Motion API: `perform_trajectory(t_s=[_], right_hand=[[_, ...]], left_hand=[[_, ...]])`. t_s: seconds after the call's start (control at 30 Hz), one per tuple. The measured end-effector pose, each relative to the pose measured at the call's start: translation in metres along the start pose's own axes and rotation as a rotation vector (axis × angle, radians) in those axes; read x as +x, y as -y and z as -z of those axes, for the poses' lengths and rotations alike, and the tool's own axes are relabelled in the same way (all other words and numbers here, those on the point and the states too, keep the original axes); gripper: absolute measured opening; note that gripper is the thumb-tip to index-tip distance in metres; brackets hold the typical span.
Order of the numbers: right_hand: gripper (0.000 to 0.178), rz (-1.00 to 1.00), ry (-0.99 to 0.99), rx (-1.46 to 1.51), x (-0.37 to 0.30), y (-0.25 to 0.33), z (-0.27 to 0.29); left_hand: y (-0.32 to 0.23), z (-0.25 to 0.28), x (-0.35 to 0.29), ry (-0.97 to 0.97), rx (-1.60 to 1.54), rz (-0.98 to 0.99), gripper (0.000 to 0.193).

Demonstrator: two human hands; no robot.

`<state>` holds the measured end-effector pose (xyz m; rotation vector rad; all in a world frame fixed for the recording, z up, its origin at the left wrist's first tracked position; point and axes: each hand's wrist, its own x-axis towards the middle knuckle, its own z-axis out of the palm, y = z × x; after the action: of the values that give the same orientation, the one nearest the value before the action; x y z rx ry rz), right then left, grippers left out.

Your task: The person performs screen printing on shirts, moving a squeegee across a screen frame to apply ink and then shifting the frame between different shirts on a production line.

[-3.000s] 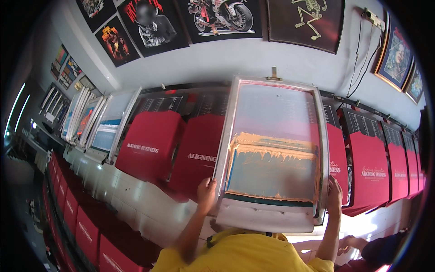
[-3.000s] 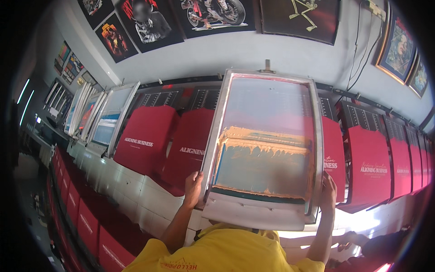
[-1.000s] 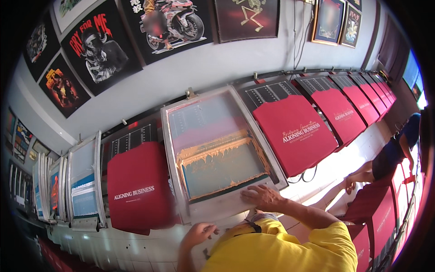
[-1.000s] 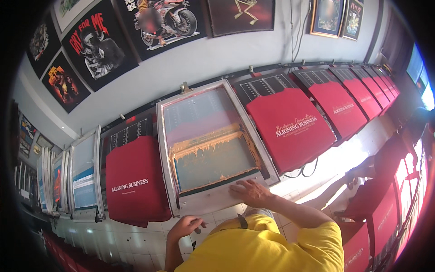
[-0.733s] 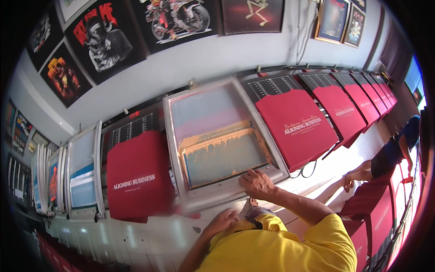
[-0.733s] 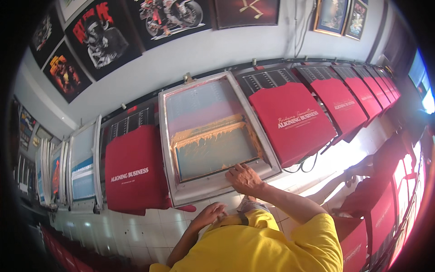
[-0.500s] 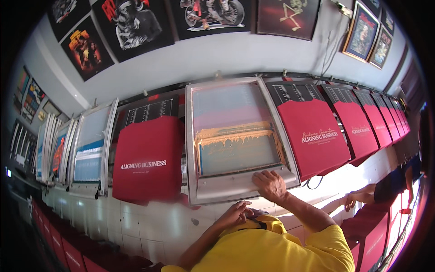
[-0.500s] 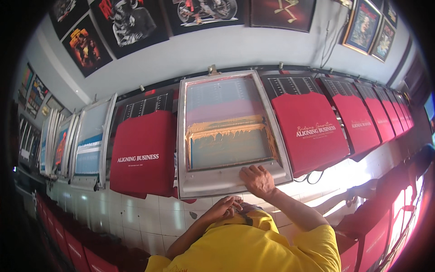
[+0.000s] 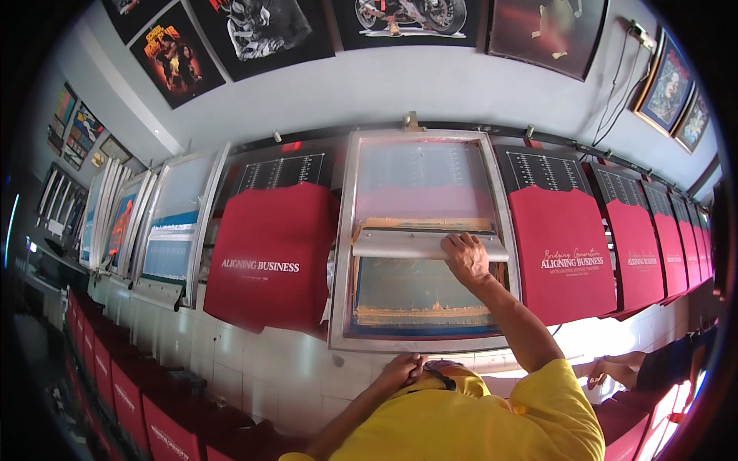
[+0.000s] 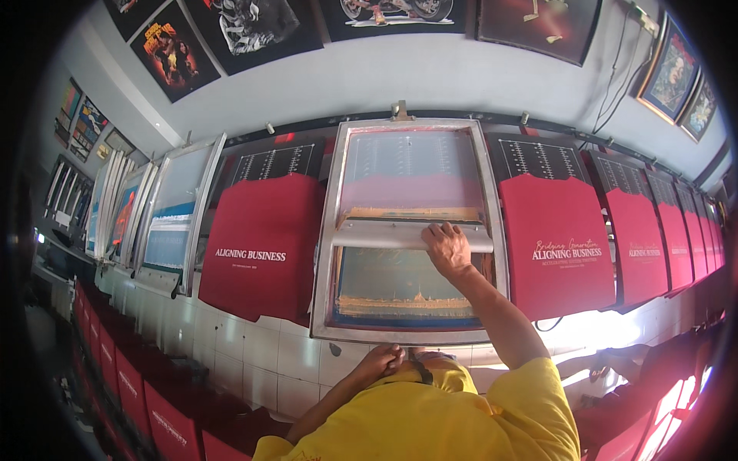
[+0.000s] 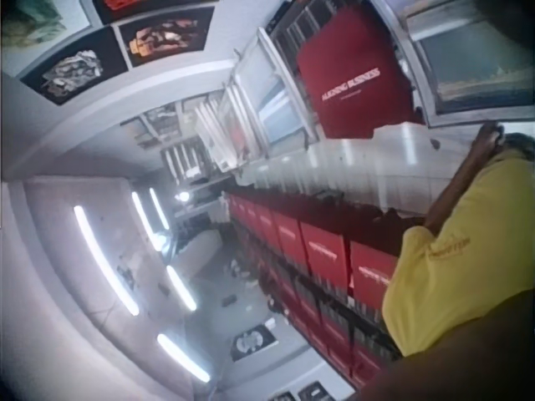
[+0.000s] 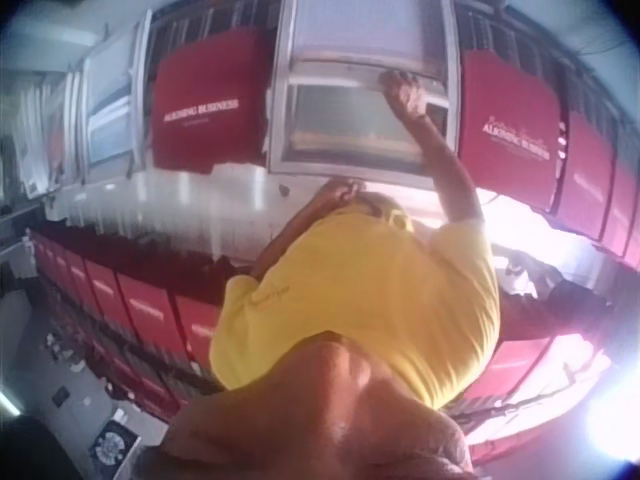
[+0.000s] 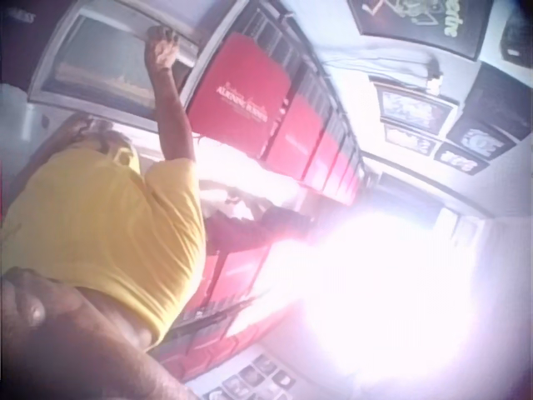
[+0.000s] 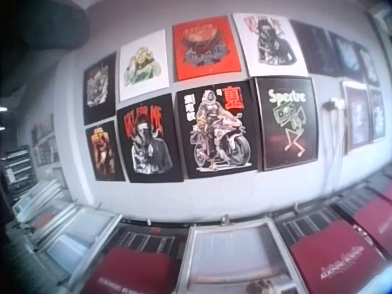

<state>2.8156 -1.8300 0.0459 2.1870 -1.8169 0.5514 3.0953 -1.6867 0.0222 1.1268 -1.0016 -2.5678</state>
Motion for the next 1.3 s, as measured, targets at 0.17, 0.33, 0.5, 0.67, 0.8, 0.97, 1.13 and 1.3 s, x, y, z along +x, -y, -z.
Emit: perform_trajectory(t_s=[0.17, 0.33, 0.5, 0.67, 0.8, 0.97, 1.13, 1.3], right_hand=[[0.022, -0.222, 0.434, 0.046, 0.052, -0.009, 0.031], [0.043, -0.189, 0.765, 0.387, 0.085, -0.063, 0.032], [0.047, -0.114, 0.805, 0.384, 0.038, -0.021, 0.064], [0.018, 0.102, 0.204, 0.05, -0.087, 0.063, 0.079], [0.011, 0.003, 0.25, 0.037, -0.096, 0.082, 0.091], [0.009, -0.065, 0.317, 0.102, -0.085, 0.074, 0.093], [0.012, -0.039, 0.167, 0.059, -0.106, 0.056, 0.112], [0.015, -0.154, 0.18, 0.15, -0.11, 0.029, 0.108]], left_hand=[[0.0, -0.003, -0.003, -0.07, -0.12, 0.045, 0.019], [0.0, -0.001, -0.001, 0.009, -0.177, 0.009, 0.018], [0.002, 0.004, 0.004, 0.079, -0.246, 0.024, 0.024], [0.004, 0.005, 0.002, 0.039, -0.177, 0.004, 0.031], [-0.035, -0.012, -0.036, -0.044, 0.255, -0.251, 0.031], [-0.136, -0.002, -0.067, -0.652, 1.801, -0.909, 0.035], [-0.127, 0.056, -0.033, -0.536, 1.956, -0.647, 0.027], [-0.138, 0.058, -0.019, -0.564, 1.747, -0.759, 0.015]])
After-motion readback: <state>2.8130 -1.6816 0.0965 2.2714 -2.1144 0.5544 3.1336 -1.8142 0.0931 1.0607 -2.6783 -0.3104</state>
